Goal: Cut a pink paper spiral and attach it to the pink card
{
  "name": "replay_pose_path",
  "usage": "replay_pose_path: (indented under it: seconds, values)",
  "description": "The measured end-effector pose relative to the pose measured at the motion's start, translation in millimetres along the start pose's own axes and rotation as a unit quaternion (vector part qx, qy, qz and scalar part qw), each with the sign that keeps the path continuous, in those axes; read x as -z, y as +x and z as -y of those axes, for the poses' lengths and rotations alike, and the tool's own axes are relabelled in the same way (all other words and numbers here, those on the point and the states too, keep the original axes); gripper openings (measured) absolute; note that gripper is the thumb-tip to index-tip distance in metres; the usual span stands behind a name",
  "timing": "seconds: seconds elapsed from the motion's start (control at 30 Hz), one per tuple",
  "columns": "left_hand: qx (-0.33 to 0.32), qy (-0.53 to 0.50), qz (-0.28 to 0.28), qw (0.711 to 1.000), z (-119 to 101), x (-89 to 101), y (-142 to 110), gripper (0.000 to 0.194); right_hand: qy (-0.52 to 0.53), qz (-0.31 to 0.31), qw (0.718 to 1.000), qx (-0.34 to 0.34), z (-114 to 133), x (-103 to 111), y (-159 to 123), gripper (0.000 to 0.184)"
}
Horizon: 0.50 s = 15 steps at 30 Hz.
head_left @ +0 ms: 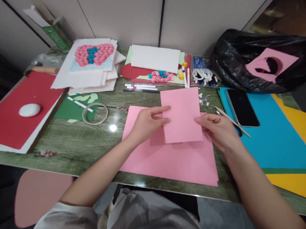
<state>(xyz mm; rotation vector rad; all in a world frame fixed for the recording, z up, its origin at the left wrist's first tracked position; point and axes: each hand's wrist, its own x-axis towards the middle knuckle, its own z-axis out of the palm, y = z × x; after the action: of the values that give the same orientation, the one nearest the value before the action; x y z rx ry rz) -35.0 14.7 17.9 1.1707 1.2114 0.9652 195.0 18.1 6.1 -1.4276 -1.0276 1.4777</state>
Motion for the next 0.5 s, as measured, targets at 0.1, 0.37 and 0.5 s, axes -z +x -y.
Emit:
replay_pose_path:
  seconds: [0.1, 0.37, 0.5]
  values:
    - [-0.006, -0.002, -0.016, 1.0, 0.9, -0.1, 0.6, 0.039, 0.0, 0.008, 1.0, -0.015, 0.4, 0.2, -0.1, 0.017]
    - [-0.018, -0.014, -0.018, 1.0, 4.8, -1.2, 2.6, 0.038, -0.026, -0.023, 0.999, 0.031, -8.8, -0.3, 2.5, 0.017]
    - [-0.021, -0.019, -0.025, 0.999, 6.1, -1.3, 2.9, 0.037, -0.034, -0.018, 0.999, 0.027, -9.5, 1.1, 3.0, 0.014]
